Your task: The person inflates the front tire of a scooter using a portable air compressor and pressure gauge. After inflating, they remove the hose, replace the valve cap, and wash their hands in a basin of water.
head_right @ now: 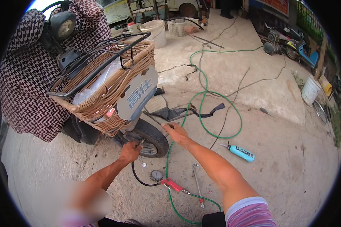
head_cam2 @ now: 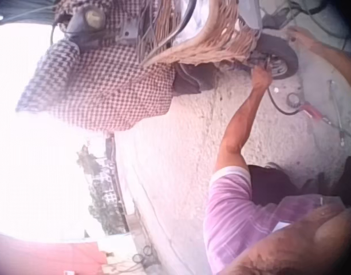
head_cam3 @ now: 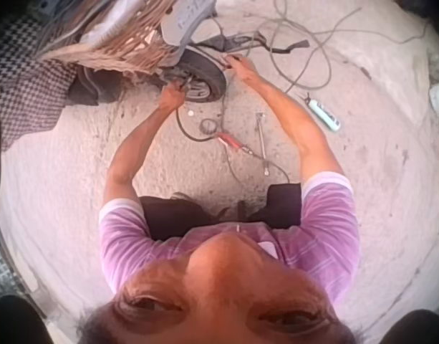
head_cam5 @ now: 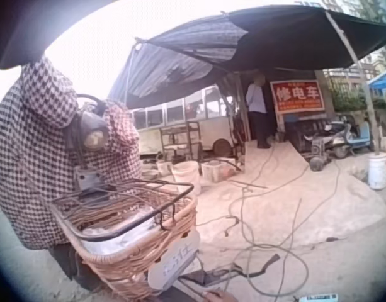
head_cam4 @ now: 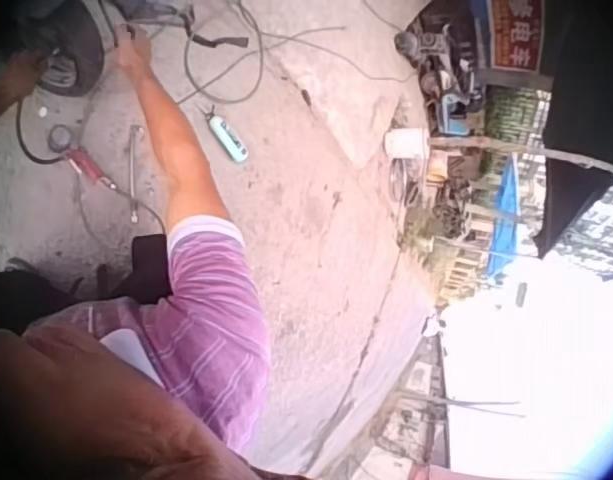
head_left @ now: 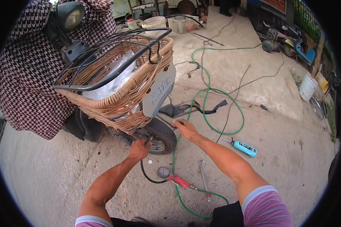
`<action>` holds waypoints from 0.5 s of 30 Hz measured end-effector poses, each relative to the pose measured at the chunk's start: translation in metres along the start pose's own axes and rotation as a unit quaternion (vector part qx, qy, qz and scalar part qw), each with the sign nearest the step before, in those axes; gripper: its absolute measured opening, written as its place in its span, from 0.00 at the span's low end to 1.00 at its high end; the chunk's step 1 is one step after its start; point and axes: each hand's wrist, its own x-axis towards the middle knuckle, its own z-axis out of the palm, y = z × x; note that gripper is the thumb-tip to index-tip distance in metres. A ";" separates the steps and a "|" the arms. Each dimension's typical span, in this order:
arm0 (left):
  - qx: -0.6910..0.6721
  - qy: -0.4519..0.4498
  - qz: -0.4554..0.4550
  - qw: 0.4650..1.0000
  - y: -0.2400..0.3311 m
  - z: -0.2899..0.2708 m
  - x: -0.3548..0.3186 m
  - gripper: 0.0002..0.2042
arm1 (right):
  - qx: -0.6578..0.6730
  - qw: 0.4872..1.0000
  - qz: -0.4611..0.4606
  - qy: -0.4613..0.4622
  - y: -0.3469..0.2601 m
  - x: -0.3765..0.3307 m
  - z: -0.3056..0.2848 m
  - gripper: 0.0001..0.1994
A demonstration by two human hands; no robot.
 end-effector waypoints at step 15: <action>0.002 0.031 0.009 0.999 -0.007 0.012 0.008 0.14 | -0.339 0.894 -0.219 0.194 -0.297 0.059 -0.100 0.37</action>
